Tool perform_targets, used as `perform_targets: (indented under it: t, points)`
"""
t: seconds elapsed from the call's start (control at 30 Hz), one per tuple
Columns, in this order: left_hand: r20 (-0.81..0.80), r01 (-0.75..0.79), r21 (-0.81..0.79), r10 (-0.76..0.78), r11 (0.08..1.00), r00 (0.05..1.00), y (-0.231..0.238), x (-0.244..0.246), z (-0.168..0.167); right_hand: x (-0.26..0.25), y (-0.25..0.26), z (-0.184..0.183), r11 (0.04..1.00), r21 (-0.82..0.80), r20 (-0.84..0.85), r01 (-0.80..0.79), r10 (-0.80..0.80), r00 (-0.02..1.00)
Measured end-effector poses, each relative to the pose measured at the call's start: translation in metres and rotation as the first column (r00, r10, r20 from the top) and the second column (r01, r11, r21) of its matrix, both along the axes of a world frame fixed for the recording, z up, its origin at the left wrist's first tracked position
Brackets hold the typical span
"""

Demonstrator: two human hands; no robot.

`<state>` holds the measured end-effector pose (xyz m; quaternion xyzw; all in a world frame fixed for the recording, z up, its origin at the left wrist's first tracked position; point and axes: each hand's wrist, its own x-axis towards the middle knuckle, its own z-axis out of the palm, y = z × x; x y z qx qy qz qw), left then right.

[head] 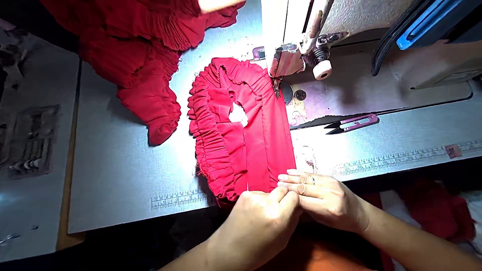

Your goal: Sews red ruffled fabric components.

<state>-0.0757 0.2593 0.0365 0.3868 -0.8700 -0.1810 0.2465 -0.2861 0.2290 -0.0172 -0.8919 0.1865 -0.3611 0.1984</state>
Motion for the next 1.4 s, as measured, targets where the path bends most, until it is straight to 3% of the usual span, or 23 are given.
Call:
perform_targets:
  t: [0.1, 0.2, 0.3, 0.4, 0.53, 0.6, 0.8, 1.03, 1.13, 1.27, 1.4]
  points:
    - [-0.069, 0.026, 0.238, -0.010, 0.971, 0.998, -0.033, 0.016, 0.024, 0.001, 0.008, -0.003, 1.000, 0.020, 0.036, 0.022, -0.023, 0.999]
    - [0.078, -0.270, 0.201, 0.260, 0.942, 0.963, -0.094, 0.022, 0.037, 0.003, 0.013, -0.009, 0.997, 0.045, 0.054, 0.057, -0.059, 0.997]
    - [0.223, -0.536, 0.195, 0.495, 0.822, 0.840, -0.150, 0.019, 0.028, 0.006, 0.015, -0.011, 0.996, 0.039, 0.073, 0.084, -0.087, 0.994]
    - [0.319, -0.669, 0.224, 0.595, 0.709, 0.738, -0.181, 0.013, 0.016, 0.008, 0.016, -0.012, 0.993, 0.041, 0.082, 0.106, -0.109, 0.991]
    - [0.372, -0.751, 0.128, 0.670, 0.648, 0.642, -0.199, 0.004, 0.006, 0.009, 0.019, -0.013, 0.991, 0.055, 0.088, 0.122, -0.126, 0.988]
    - [0.407, -0.756, 0.111, 0.665, 0.645, 0.627, -0.203, 0.004, 0.010, 0.010, 0.020, -0.013, 0.990, 0.066, 0.086, 0.124, -0.129, 0.988]
    - [0.258, -0.660, 0.289, 0.607, 0.694, 0.751, -0.197, 0.016, 0.013, 0.010, 0.021, -0.013, 0.988, 0.080, 0.090, 0.129, -0.136, 0.987]
    - [0.215, -0.685, 0.309, 0.653, 0.660, 0.727, -0.201, 0.011, 0.008, 0.010, 0.022, -0.013, 0.987, 0.083, 0.080, 0.136, -0.143, 0.987]
    - [0.255, -0.690, 0.245, 0.641, 0.681, 0.724, -0.205, 0.008, 0.012, 0.011, 0.023, -0.014, 0.987, 0.084, 0.086, 0.138, -0.145, 0.986]
    - [0.281, -0.677, 0.045, 0.641, 0.734, 0.714, -0.226, 0.011, 0.007, 0.012, 0.023, -0.015, 0.987, 0.080, 0.098, 0.142, -0.149, 0.984]
    - [0.285, -0.675, 0.019, 0.643, 0.737, 0.710, -0.236, 0.002, 0.001, 0.014, 0.024, -0.015, 0.984, 0.066, 0.109, 0.163, -0.170, 0.979]
